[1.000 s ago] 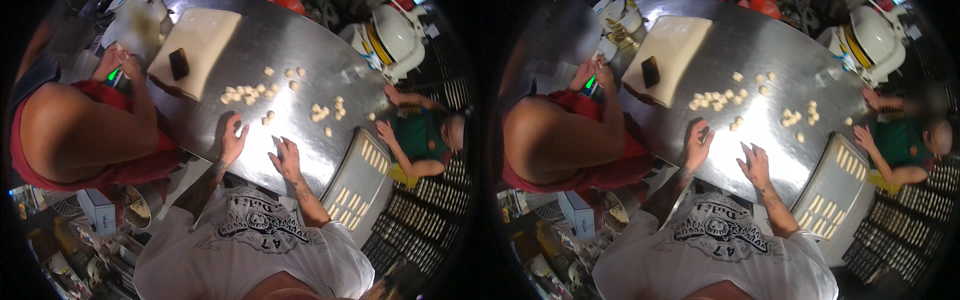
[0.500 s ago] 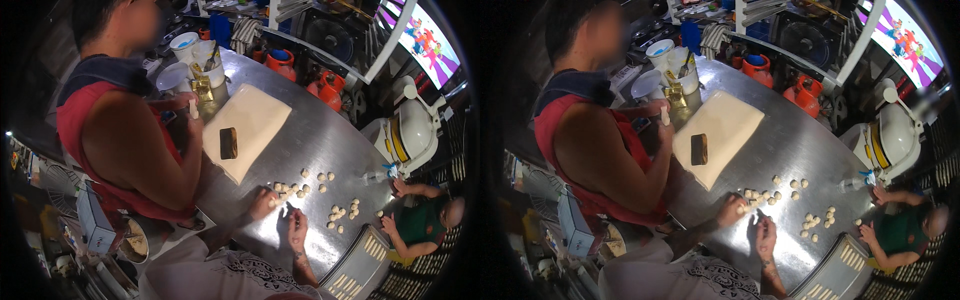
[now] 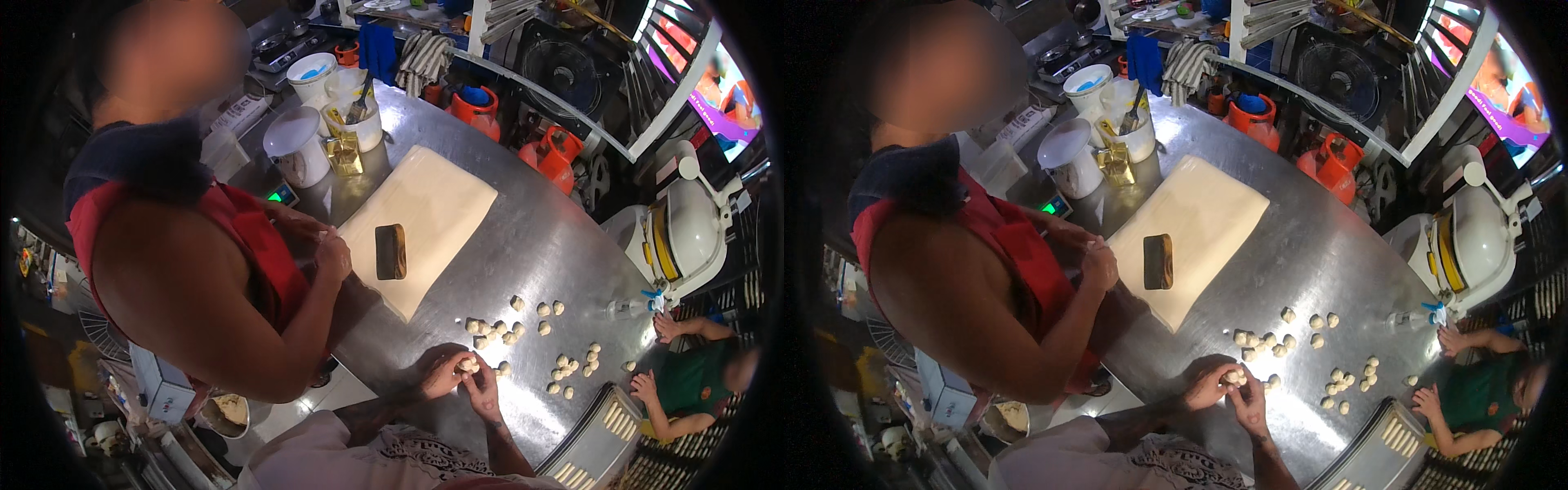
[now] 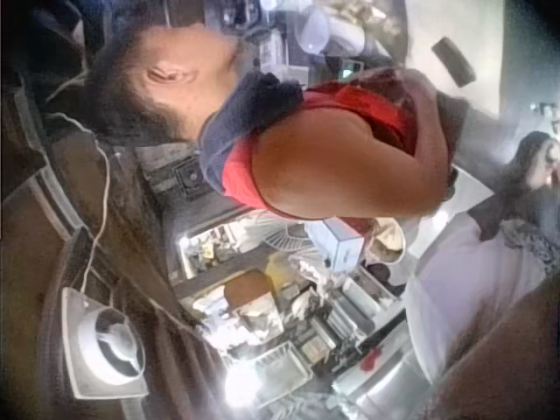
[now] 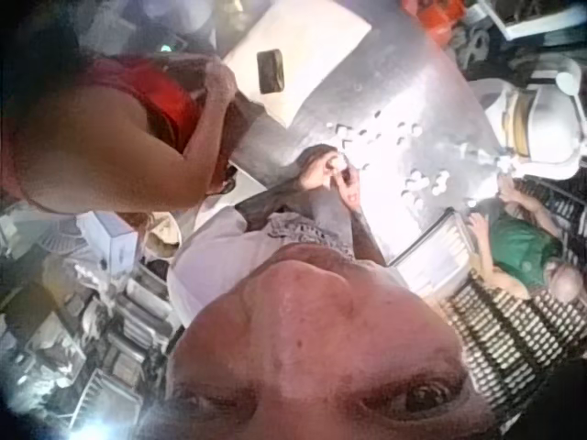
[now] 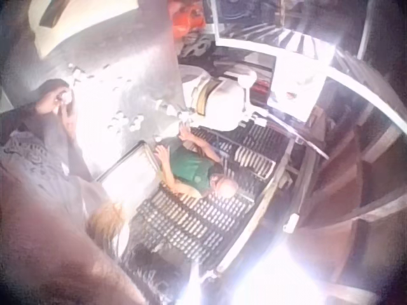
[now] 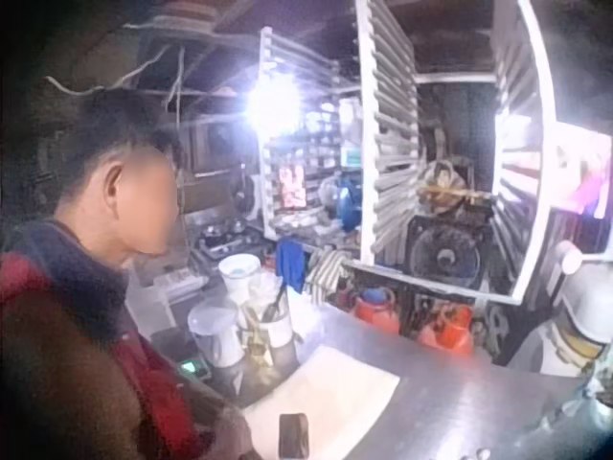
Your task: The person picks up pieces of dough from a metal table and shapes them into small logs before placing them onto a tray.
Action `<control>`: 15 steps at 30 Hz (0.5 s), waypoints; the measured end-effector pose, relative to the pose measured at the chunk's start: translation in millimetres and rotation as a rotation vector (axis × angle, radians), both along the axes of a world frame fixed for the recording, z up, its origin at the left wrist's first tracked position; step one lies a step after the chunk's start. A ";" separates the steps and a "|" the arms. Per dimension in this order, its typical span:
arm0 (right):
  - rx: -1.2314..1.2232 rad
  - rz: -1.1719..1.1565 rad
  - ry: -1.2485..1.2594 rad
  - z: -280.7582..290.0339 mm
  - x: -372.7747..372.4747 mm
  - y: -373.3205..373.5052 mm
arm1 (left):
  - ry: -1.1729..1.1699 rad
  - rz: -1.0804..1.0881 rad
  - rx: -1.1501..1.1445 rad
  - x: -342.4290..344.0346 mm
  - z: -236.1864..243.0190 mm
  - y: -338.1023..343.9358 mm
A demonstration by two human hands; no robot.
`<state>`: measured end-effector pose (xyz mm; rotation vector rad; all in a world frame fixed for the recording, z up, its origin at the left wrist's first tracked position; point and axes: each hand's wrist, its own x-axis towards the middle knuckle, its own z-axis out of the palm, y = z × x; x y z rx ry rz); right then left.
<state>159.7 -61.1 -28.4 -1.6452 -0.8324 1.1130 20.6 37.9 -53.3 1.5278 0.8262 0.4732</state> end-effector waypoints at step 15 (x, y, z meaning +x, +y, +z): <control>0.077 -0.105 0.064 38.5 7.8 -21.7 | -0.232 -0.196 -0.573 19.3 -17.2 -7.1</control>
